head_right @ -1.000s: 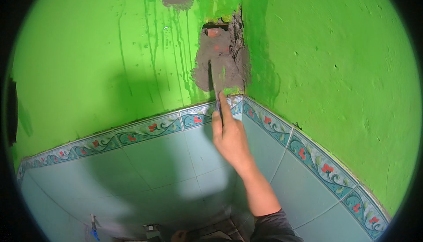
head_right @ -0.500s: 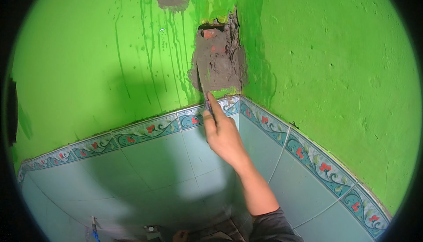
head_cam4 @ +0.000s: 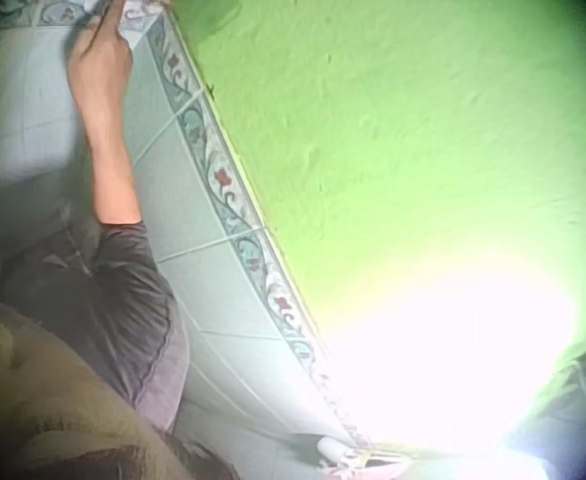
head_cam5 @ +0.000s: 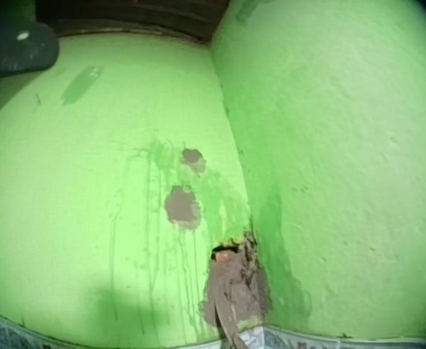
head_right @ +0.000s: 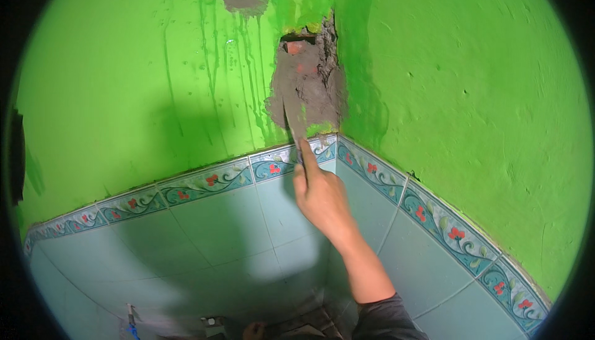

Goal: The person applies wet plaster to a damaged corner of a tiled wall using a putty knife.

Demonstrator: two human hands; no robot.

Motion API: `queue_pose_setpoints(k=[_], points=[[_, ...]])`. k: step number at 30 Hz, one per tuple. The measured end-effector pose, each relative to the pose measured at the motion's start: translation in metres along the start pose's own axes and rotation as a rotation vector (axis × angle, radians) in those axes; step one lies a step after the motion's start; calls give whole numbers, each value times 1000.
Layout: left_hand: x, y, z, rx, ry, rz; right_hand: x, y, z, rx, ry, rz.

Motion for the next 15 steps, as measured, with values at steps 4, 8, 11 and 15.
queue_pose_setpoints(k=[4,8,11,15], points=[[4,-9,-13,-63,-23,-25,0,28,6,49,-8,116],[1,-10,-14,-65,-75,-65,33,25,14,90,-6,174],[-9,1,8,-68,-30,-68,32,3,12,122,5,166],[-13,2,16,-25,15,-60,11,-29,0,379,-5,81]])
Point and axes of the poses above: each hand's wrist, its own x-axis towards the middle knuckle, its own y-axis out of the back of the hand, z = x × y, the point moved 9 cm from there along x, towards the middle knuckle, and after that the axes turned 9 degrees about x, right-handed, at the moved point
